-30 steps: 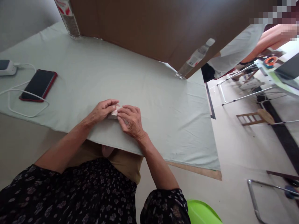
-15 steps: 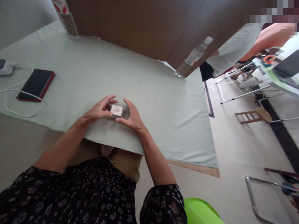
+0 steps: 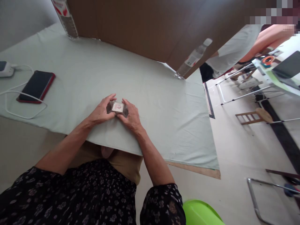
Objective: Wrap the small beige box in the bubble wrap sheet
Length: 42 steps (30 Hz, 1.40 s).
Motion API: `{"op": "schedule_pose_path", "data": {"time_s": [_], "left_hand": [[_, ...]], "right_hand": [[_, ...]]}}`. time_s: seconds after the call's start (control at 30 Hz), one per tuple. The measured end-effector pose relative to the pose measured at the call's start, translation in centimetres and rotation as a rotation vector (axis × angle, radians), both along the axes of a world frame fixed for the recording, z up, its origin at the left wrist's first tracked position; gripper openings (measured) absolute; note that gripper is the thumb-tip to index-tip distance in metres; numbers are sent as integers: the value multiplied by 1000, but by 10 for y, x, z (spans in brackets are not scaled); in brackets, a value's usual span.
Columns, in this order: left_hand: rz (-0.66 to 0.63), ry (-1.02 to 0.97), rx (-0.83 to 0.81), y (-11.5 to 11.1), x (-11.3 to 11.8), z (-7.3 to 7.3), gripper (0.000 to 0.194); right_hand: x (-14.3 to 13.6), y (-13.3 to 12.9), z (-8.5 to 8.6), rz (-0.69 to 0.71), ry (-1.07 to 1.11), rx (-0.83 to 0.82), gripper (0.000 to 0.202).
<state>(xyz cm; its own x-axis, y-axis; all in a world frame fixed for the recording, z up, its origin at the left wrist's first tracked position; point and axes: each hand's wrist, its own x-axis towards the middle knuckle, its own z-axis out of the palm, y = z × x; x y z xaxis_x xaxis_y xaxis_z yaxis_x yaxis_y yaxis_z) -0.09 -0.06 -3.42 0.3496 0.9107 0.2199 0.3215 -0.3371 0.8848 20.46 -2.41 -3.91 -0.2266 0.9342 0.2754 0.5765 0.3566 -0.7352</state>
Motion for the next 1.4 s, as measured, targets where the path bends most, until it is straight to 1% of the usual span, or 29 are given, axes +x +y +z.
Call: {"op": "schedule_pose_path", "data": {"time_s": [0.1,0.17,0.33,0.5,0.6,0.8,0.9,0.97,1.07,1.23,1.3,1.4], "left_hand": [[22,31,-8,0,-2,-3,92],[44,37,-24,-1,-4,-3,91],[55,75,-57,-4,-7,1,90],[83,122,-77,-5,-3,3,90],[95,164,-64,-5,0,3,90],[94,208,-17,-4,2,-2,88],[93,219,-15,-3,4,-3,88],[104,206,-11,-4,5,-2,84],[127,174,-10,-5,7,1,76],[119,132,-15,-6,9,4,74],[109,87,-10,-6,10,4,73],[106,14,17,-5,11,1,73]], "right_hand": [[4,-2,-1,-23,12,-9,81],[8,-5,-1,-59,51,-17,78],[16,-11,1,-126,89,15,54],[14,-6,3,-128,52,133,30],[12,3,10,-108,-47,205,23],[7,18,32,16,-408,266,19],[2,24,37,47,-500,324,19],[-2,27,37,62,-521,366,21],[-7,32,32,44,-474,386,26],[-11,42,24,-61,-314,265,24],[-11,47,25,-67,-253,212,22],[-11,56,32,-74,-146,168,20]]}}
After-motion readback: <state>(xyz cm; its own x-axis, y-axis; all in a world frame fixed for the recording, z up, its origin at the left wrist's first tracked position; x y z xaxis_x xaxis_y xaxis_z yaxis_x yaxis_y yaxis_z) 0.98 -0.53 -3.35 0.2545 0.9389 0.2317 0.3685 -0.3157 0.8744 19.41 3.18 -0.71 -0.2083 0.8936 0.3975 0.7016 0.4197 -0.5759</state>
